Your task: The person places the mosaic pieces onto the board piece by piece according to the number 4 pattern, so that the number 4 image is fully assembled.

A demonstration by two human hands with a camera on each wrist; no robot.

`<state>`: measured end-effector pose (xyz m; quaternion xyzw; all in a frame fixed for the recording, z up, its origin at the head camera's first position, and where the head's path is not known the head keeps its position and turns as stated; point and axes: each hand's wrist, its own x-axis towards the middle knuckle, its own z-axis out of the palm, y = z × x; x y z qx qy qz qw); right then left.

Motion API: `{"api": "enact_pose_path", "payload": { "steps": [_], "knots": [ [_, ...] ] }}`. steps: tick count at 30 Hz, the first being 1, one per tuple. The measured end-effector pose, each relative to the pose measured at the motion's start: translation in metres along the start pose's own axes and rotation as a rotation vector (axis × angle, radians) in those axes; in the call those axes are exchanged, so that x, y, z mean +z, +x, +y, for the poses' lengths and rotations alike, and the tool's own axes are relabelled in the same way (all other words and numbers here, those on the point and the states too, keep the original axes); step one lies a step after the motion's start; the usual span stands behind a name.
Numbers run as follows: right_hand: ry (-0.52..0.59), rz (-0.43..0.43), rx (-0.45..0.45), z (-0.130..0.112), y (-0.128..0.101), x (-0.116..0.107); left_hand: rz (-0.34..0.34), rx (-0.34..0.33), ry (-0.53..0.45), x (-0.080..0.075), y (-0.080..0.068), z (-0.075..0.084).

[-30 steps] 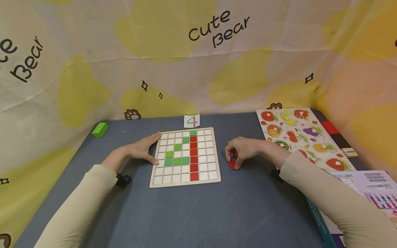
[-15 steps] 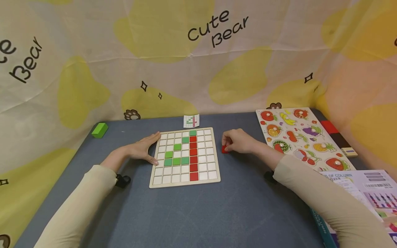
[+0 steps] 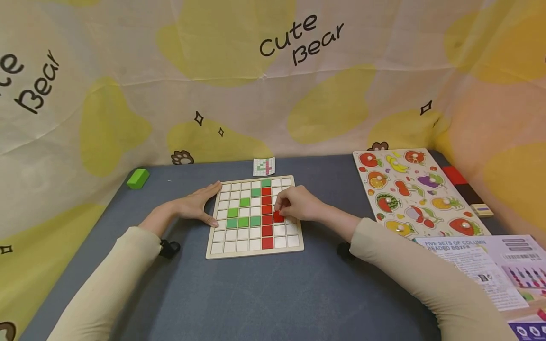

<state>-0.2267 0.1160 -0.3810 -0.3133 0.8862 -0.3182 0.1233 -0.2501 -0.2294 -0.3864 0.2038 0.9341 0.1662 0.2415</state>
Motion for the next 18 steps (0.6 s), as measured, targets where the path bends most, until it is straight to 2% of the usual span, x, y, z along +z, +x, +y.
{"api": "enact_pose_path", "payload": {
  "steps": [12,16,18],
  "knots": [
    [-0.075,0.002,-0.023,-0.001,0.003,0.004,0.000,0.006,0.002,-0.001,-0.001,0.000],
    [-0.077,0.040,-0.012,0.002,0.004,-0.001,0.001,0.002,0.006,0.001,0.000,0.001],
    [-0.112,0.077,-0.012,0.005,0.004,-0.005,0.002,0.002,0.007,0.002,0.001,0.001]
  ]
}}
